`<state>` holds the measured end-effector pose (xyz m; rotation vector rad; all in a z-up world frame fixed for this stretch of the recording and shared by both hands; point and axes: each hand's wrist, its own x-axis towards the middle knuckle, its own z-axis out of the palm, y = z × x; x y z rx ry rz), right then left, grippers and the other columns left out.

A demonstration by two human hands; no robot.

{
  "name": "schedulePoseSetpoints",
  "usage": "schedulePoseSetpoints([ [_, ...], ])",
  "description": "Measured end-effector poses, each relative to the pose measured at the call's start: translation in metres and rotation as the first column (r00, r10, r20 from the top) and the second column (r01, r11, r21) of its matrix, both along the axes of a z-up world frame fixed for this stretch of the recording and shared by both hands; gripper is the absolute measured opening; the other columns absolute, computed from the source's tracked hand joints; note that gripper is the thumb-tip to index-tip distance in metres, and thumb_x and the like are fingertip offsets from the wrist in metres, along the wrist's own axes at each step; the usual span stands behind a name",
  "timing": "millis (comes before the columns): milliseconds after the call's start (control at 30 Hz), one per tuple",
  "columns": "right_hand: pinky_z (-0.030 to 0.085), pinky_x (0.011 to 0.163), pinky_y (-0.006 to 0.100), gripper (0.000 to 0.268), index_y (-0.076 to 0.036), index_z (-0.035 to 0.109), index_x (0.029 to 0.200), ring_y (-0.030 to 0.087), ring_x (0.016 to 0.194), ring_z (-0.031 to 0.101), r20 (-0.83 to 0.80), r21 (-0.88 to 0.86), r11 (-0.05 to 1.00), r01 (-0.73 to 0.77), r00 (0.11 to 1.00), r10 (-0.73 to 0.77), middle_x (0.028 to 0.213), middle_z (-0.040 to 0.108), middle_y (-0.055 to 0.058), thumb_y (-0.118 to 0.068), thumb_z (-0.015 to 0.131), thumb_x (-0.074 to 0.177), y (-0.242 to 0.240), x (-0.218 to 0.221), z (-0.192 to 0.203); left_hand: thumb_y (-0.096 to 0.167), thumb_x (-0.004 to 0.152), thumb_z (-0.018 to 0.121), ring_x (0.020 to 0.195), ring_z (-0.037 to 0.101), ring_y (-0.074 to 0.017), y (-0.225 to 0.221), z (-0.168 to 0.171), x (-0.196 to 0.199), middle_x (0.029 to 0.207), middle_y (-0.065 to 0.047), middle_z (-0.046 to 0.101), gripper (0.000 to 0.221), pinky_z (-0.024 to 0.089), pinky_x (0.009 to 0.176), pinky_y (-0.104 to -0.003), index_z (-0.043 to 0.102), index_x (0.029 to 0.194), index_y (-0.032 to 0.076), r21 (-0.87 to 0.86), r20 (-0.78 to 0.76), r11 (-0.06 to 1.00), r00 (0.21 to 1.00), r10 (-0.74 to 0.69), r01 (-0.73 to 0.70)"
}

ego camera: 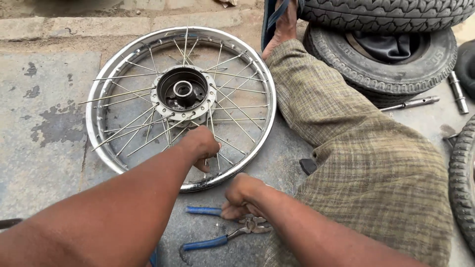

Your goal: The person assembles a motorcycle wheel by threading metal spokes through the hub and rim by hand. They align each spoke with the rim holes and secure them by screwing small metal nipples onto the ends.

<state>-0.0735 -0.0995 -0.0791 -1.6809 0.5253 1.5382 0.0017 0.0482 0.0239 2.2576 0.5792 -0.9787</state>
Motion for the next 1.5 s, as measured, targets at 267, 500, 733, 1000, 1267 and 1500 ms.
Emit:
schedulePoseSetpoints([
  [267,0.067,0.072,0.034,0.015,0.001,0.067,0.101,0.019,0.077,0.069,-0.002,-0.023,0.719,0.695,0.719,-0.695,0.099,0.066,0.013,-0.007,0.056,0.105,0.004,0.004,0.038,0.031,0.100,0.065,0.068,0.075,-0.0409,-0.004,0.016,-0.013,0.089,-0.031,0.072,0.046,0.065,0.053,-0.047,0.061,0.114,-0.012,-0.071,0.032,0.991,0.992,0.118,-0.116],
  [500,0.061,0.069,0.036,0.015,-0.005,0.066,0.101,0.014,0.065,0.062,-0.063,0.046,0.591,0.805,0.593,-0.803,0.086,0.062,0.005,-0.014,0.055,0.105,0.006,-0.003,-0.018,0.034,0.100,0.065,0.071,0.076,-0.0382,-0.001,0.015,-0.014,0.091,-0.029,0.074,0.045,0.065,0.055,-0.044,0.067,0.116,-0.008,-0.018,0.034,0.999,0.999,0.030,-0.030],
  [733,0.060,0.072,0.036,0.014,-0.007,0.066,0.102,0.013,0.067,0.061,-0.064,0.046,0.551,0.833,0.553,-0.831,0.086,0.061,0.003,-0.006,0.052,0.104,0.014,0.000,0.008,0.040,0.098,0.066,0.073,0.075,-0.0314,-0.001,0.018,-0.017,0.094,-0.020,0.073,0.045,0.065,0.055,-0.043,0.077,0.110,-0.001,-0.024,0.040,0.999,0.998,0.040,-0.039],
  [1000,0.067,0.085,0.039,0.015,0.004,0.067,0.101,0.021,0.083,0.072,0.050,0.079,0.555,0.828,0.553,-0.832,0.097,0.070,0.014,0.005,0.052,0.100,0.023,-0.006,0.067,0.040,0.100,0.065,0.063,0.075,-0.0348,-0.001,0.015,-0.014,0.087,-0.028,0.074,0.054,0.064,0.052,-0.042,0.064,0.111,-0.013,-0.012,0.051,0.999,0.998,0.031,-0.031],
  [1267,0.065,0.083,0.035,0.011,0.002,0.069,0.102,0.019,0.085,0.072,0.110,0.066,0.603,0.795,0.595,-0.796,0.099,0.070,0.015,0.001,0.058,0.097,0.023,-0.015,0.091,0.037,0.100,0.063,0.065,0.077,-0.0336,-0.004,0.023,-0.017,0.092,-0.028,0.073,0.051,0.063,0.052,-0.040,0.062,0.117,-0.011,-0.011,0.041,0.999,0.999,0.031,-0.031],
  [1500,0.064,0.080,0.033,0.012,0.006,0.066,0.104,0.021,0.086,0.074,0.172,0.121,0.734,0.668,0.714,-0.678,0.099,0.070,0.015,0.002,0.058,0.095,0.023,-0.018,0.081,0.036,0.100,0.064,0.066,0.077,-0.0333,-0.004,0.028,-0.016,0.094,-0.028,0.074,0.050,0.065,0.052,-0.039,0.064,0.116,-0.011,-0.015,0.030,0.999,0.999,0.037,-0.037],
])
